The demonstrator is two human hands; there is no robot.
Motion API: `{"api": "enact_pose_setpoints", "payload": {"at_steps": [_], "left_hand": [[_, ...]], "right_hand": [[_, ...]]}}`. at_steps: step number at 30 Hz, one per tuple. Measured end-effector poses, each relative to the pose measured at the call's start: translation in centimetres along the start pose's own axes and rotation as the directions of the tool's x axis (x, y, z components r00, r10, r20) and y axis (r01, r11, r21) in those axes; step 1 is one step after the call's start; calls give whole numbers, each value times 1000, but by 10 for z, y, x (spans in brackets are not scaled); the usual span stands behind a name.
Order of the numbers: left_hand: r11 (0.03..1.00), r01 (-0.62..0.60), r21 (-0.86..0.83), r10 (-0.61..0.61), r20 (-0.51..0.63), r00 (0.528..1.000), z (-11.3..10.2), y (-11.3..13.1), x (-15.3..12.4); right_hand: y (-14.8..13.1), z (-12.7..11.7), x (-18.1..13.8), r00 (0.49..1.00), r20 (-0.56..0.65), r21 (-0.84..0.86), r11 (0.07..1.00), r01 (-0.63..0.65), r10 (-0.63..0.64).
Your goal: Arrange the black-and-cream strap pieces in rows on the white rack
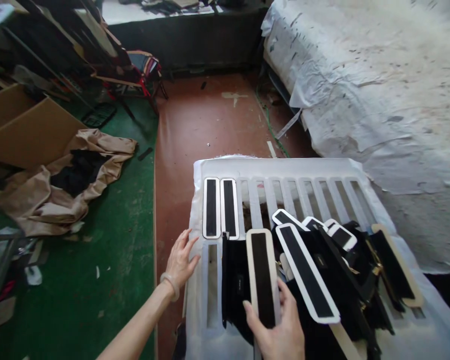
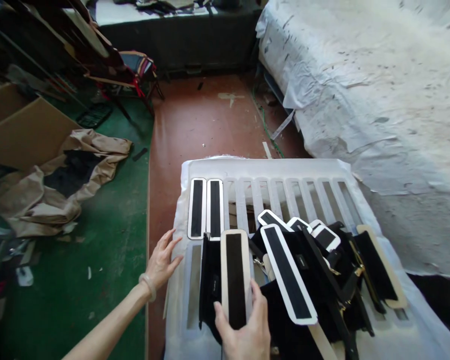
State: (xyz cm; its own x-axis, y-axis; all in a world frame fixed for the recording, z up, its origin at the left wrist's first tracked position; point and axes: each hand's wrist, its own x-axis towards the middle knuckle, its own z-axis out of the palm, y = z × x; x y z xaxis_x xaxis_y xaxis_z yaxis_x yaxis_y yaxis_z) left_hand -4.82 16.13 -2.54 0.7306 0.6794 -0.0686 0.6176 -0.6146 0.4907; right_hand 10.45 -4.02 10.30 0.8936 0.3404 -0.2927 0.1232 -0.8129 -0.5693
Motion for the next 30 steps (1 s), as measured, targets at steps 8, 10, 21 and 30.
{"api": "enact_pose_setpoints", "payload": {"at_steps": [8, 10, 21, 30], "left_hand": [[971, 143, -192, -124, 107, 986, 19, -3, -64], [959, 166, -231, -142, 117, 983, 18, -7, -67], [919, 186, -349, -129, 179, 975, 24, -25, -70], [901, 202, -385, -126, 212, 969, 19, -27, -70]], "right_hand": [[13, 73, -41, 996, 12, -155, 984, 88, -87], [17, 82, -52, 995, 1, -196, 976, 95, -97], [21, 84, -67, 996, 0, -440, 895, 76, -84], [5, 68, -61, 997, 52, -517, 853, 75, -56]]}}
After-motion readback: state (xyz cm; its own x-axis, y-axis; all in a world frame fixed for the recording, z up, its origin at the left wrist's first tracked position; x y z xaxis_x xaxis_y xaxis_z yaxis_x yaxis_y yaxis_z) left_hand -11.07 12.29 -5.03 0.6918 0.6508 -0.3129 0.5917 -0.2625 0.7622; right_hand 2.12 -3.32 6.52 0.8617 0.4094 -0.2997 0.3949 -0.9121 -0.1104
